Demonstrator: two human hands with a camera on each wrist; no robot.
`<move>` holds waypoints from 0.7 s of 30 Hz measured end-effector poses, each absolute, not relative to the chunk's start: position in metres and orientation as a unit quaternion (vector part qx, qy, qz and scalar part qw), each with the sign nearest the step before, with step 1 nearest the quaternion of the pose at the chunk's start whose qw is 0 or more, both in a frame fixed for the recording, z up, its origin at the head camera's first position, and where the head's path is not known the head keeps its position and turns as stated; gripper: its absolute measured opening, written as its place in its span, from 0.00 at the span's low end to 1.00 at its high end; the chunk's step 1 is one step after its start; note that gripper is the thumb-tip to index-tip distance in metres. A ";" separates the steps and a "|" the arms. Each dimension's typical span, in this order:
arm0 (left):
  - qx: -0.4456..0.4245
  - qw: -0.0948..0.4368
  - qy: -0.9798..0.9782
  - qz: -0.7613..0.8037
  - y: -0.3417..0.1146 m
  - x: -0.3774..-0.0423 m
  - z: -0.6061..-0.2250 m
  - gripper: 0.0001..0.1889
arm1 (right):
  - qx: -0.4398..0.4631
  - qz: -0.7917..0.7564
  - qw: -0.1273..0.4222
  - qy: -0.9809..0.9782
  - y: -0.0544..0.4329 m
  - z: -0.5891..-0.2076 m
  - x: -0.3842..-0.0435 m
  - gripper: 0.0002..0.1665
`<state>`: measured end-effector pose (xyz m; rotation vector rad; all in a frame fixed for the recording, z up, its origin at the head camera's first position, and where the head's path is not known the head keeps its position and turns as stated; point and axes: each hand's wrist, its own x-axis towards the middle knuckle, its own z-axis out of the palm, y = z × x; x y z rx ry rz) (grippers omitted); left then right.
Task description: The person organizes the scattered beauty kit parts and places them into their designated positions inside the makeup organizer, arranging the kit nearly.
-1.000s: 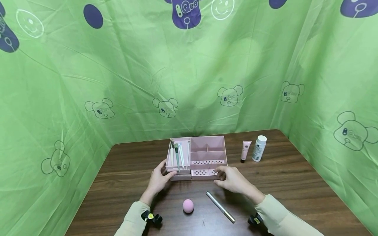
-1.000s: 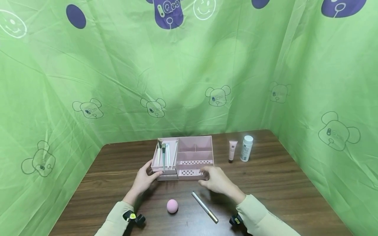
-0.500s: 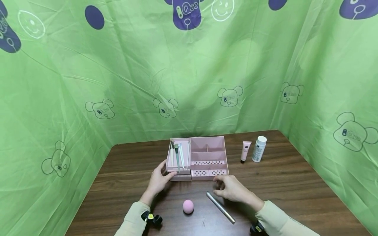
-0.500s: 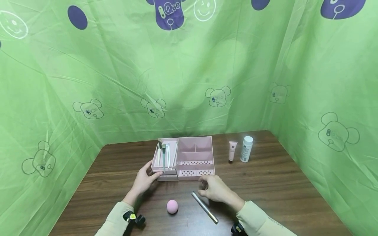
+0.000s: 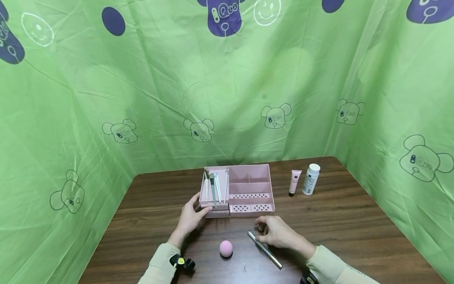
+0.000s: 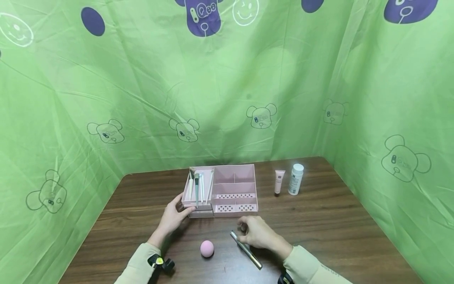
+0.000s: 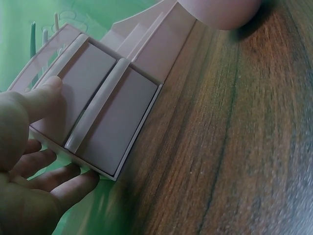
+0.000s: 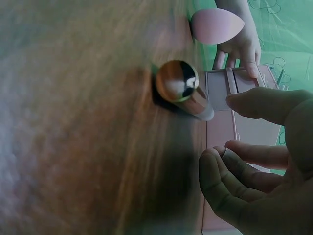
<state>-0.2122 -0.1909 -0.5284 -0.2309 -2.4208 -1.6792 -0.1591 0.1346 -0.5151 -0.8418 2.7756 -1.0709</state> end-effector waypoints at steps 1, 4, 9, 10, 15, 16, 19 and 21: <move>-0.079 0.094 -0.815 -0.566 -0.191 -0.212 -0.529 0.40 | -0.272 -0.345 0.025 0.898 0.135 -0.515 -0.159 0.22; -0.081 0.096 -0.818 -0.561 -0.191 -0.213 -0.530 0.41 | -0.272 -0.344 0.026 0.898 0.135 -0.516 -0.158 0.22; -0.072 0.092 -0.818 -0.563 -0.191 -0.213 -0.529 0.41 | -0.273 -0.341 0.021 0.900 0.134 -0.516 -0.156 0.21; -0.072 0.092 -0.817 -0.564 -0.191 -0.213 -0.529 0.41 | -0.273 -0.339 0.020 0.900 0.134 -0.516 -0.156 0.21; -0.072 0.091 -0.816 -0.567 -0.191 -0.213 -0.529 0.40 | -0.275 -0.328 0.015 0.904 0.132 -0.517 -0.156 0.21; -0.067 0.088 -0.816 -0.568 -0.191 -0.213 -0.529 0.41 | -0.277 -0.324 0.014 0.905 0.132 -0.517 -0.156 0.21; -0.064 0.086 -0.817 -0.566 -0.191 -0.212 -0.530 0.41 | -0.284 -0.309 0.018 0.908 0.132 -0.518 -0.156 0.20; -0.062 0.086 -0.817 -0.566 -0.191 -0.212 -0.530 0.40 | -0.290 -0.300 0.024 0.909 0.132 -0.519 -0.156 0.19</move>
